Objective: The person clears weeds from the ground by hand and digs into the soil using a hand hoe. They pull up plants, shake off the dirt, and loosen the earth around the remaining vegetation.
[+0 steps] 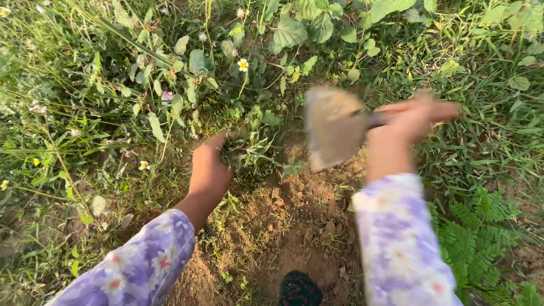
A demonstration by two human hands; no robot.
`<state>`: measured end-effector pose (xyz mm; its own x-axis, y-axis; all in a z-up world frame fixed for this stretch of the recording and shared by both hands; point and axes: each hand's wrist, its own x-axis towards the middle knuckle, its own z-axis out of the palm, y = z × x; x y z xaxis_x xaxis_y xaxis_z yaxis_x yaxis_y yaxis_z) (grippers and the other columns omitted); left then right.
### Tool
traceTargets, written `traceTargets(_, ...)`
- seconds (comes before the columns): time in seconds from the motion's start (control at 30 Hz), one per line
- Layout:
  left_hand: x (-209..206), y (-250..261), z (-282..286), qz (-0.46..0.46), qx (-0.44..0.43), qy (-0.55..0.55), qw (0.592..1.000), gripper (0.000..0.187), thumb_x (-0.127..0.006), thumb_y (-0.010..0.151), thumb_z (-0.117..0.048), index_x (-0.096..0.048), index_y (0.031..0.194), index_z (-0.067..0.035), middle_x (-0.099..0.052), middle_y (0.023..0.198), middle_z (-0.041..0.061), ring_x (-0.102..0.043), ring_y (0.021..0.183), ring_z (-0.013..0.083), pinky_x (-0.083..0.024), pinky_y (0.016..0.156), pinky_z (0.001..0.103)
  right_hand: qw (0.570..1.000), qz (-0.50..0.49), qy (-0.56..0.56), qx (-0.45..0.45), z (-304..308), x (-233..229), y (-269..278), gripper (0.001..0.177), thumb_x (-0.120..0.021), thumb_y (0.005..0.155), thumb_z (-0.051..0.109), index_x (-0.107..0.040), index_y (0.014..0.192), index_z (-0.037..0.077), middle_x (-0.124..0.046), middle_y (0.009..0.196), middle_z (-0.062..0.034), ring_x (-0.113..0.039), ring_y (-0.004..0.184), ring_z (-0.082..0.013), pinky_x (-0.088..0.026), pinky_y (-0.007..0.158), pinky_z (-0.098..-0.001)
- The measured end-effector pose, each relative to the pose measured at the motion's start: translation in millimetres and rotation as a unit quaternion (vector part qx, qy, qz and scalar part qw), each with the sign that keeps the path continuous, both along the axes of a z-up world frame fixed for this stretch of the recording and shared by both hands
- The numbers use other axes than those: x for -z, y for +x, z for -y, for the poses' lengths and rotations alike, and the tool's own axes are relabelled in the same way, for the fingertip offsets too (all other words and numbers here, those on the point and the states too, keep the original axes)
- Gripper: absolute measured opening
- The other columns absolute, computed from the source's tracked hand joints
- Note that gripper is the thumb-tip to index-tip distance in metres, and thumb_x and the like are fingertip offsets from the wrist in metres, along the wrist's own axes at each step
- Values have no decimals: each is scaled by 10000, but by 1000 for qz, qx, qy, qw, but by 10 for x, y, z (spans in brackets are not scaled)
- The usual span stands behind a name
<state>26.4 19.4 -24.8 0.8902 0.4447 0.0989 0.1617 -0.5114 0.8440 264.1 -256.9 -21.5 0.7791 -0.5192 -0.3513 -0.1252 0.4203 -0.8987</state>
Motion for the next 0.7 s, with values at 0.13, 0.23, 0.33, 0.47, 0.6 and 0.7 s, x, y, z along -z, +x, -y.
traceTargets(0.13, -48, 83, 1, 9, 1, 27, 1000, 454, -677, 809, 104, -721, 1212, -102, -768, 1024, 143, -757, 920, 229, -584, 785, 356, 992, -20, 111, -54, -818, 562, -386, 256, -720, 914, 167, -508, 952, 28, -546, 644, -52, -507, 433, -179, -477, 409, -343)
traceTargets(0.23, 37, -41, 34, -11, 6, 2, 1000, 501, -650, 774, 134, -703, 1222, -85, -777, 1002, 135, -759, 910, 247, -574, 810, 365, 989, 38, 108, -91, -638, 178, -468, 261, -726, 926, 164, -501, 959, 36, -505, 627, -28, -487, 442, -156, -470, 410, -342)
traceTargets(0.33, 68, -4, -30, 39, 35, 41, 998, 529, -660, 711, 156, -700, 1192, -60, -752, 1076, 153, -745, 949, 256, -580, 829, 357, 983, 122, 116, -78, -197, -366, -241, 272, -696, 901, 155, -528, 1100, 230, -474, 608, 20, -481, 477, -118, -471, 454, -321)
traceTargets(0.47, 27, -52, -105, -27, 6, 36, 999, 538, -665, 724, 153, -689, 1214, -71, -758, 1049, 136, -753, 926, 231, -581, 806, 344, 957, 207, 202, -8, 395, -342, 213, 279, -729, 947, 184, -467, 876, 119, -482, 602, 33, -465, 491, -97, -462, 493, -289)
traceTargets(0.6, 39, -84, -154, 6, -17, 53, 998, 567, -666, 712, 172, -688, 1229, -60, -740, 1107, 145, -733, 989, 235, -584, 819, 336, 997, 40, 14, -60, -962, 527, -475, 730, -695, 811, 55, -319, 1427, 166, -580, 694, -22, -520, 438, -146, -465, 402, -315)
traceTargets(0.7, 32, -106, -185, 2, -5, 39, 999, 570, -648, 678, 182, -693, 1196, -51, -753, 1063, 136, -744, 950, 238, -576, 820, 345, 989, 62, 100, -91, -957, 253, -463, 367, -721, 912, 105, -427, 1123, 44, -497, 637, -57, -478, 456, -170, -458, 417, -355)
